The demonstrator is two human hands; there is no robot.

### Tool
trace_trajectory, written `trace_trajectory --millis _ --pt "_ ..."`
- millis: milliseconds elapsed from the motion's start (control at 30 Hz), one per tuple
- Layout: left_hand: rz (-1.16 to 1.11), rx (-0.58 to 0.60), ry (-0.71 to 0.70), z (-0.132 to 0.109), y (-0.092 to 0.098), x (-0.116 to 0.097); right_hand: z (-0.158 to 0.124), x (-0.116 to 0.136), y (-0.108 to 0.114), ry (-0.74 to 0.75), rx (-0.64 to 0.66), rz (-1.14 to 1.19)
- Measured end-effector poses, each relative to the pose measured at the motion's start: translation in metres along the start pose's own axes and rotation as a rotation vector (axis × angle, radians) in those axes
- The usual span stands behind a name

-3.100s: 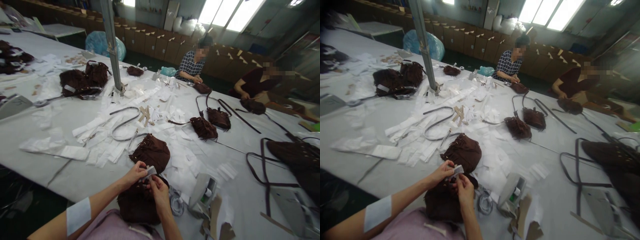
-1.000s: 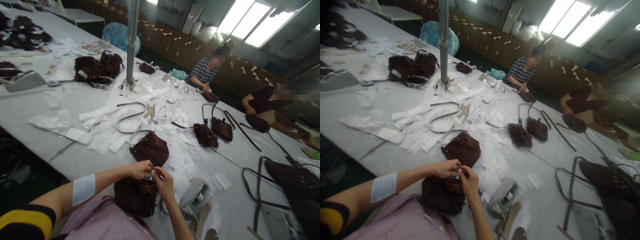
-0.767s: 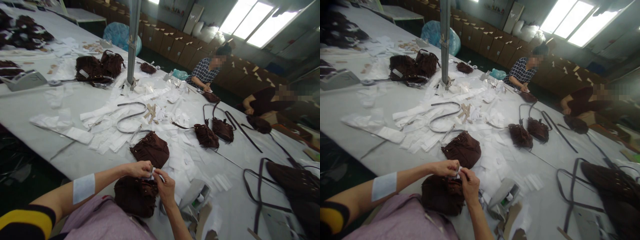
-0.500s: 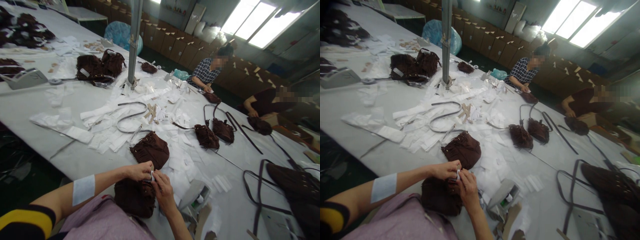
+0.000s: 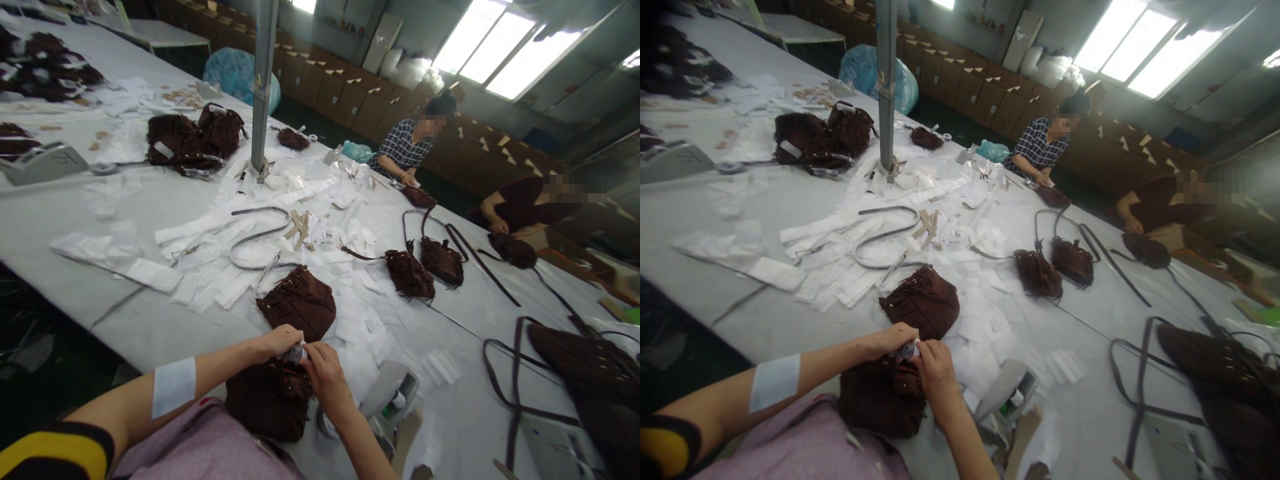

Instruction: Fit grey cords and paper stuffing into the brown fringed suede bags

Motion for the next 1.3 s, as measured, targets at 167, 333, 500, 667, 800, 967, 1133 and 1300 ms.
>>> trace_trajectory --millis 167,333,500,667,800,967,1133,1300 --pt "0.094 -0.041 0.004 0.007 0.002 0.002 0.002 -0.005 -0.012 -0.040 0.184 0.044" --pt "0.102 -0.047 -0.021 0.005 -0.002 0.003 0.007 -0.007 -0.023 -0.043 0.239 0.007" --pt "-0.024 -0.044 0.013 0.000 -0.011 0.006 0.007 -0.003 -0.025 0.002 0.210 -0.034" --pt "-0.198 0.065 0.000 -0.010 -0.015 -0.002 0.001 0.003 -0.015 0.042 0.152 -0.055" --pt "-0.264 0.217 -0.049 -0.022 -0.019 -0.015 -0.004 0.009 -0.011 0.066 0.111 -0.117" --pt "-0.177 0.217 -0.184 -0.028 -0.021 -0.030 -0.009 0.010 -0.015 0.048 0.090 -0.141" --pt "-0.132 0.106 -0.185 -0.025 -0.016 -0.023 -0.013 -0.002 -0.013 -0.051 0.038 0.065" --pt "0.000 0.067 -0.166 -0.029 -0.011 -0.022 -0.002 -0.021 -0.006 -0.225 0.066 0.381"
Point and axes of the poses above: each hand's wrist, its own z-axis towards the middle knuckle, its own y-axis out of the back of the hand, x = y × z, the point moved 8 cm from there along z, towards the middle knuckle, and after that the axes turned 13 degrees about x, right-handed, at the moved point
